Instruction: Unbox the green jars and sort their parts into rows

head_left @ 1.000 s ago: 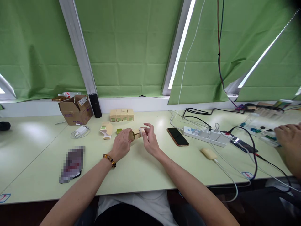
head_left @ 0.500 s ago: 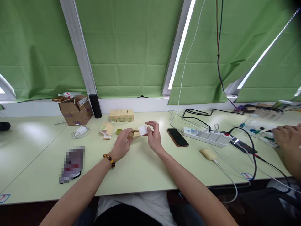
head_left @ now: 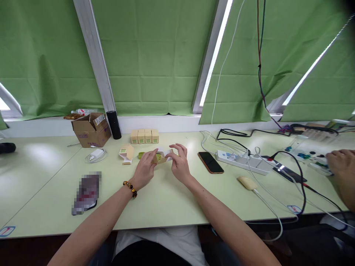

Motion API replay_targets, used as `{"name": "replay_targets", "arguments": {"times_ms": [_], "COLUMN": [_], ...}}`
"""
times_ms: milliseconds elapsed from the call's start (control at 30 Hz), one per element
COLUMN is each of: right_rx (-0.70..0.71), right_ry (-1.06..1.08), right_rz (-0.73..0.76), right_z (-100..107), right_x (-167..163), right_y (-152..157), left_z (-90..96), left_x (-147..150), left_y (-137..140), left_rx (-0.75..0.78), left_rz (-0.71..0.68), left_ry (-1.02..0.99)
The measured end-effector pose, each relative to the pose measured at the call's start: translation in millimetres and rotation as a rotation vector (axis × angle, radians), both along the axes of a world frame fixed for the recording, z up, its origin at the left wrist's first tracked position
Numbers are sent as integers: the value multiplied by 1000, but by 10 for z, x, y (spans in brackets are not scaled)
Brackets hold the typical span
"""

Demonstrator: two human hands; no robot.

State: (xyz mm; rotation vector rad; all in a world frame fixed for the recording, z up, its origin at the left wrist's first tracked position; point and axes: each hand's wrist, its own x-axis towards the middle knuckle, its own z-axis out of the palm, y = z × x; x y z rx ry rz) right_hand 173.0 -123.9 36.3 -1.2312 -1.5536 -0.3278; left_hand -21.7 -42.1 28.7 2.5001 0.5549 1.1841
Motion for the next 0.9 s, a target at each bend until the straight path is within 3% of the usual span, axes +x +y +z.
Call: {"name": "replay_targets", "arguments": {"times_ms": [367, 567, 733, 900], "right_rx": [-13, 33, -19, -53], "right_ry": [-122, 28, 180, 148], "right_rz": [64, 13, 4, -33], "right_z": [-42, 76, 163, 129], "right_x": [-67, -104, -129, -122], "right_y": [-4, -81, -119, -95], "left_z": [-35, 7, 24, 2], "left_x": [13, 9, 16, 22], "left_y": [31, -5, -35, -32], "left_rx": [32, 118, 223, 324], "left_rz": [23, 52, 62, 83], "left_ry": [-54, -41, -10, 21]}}
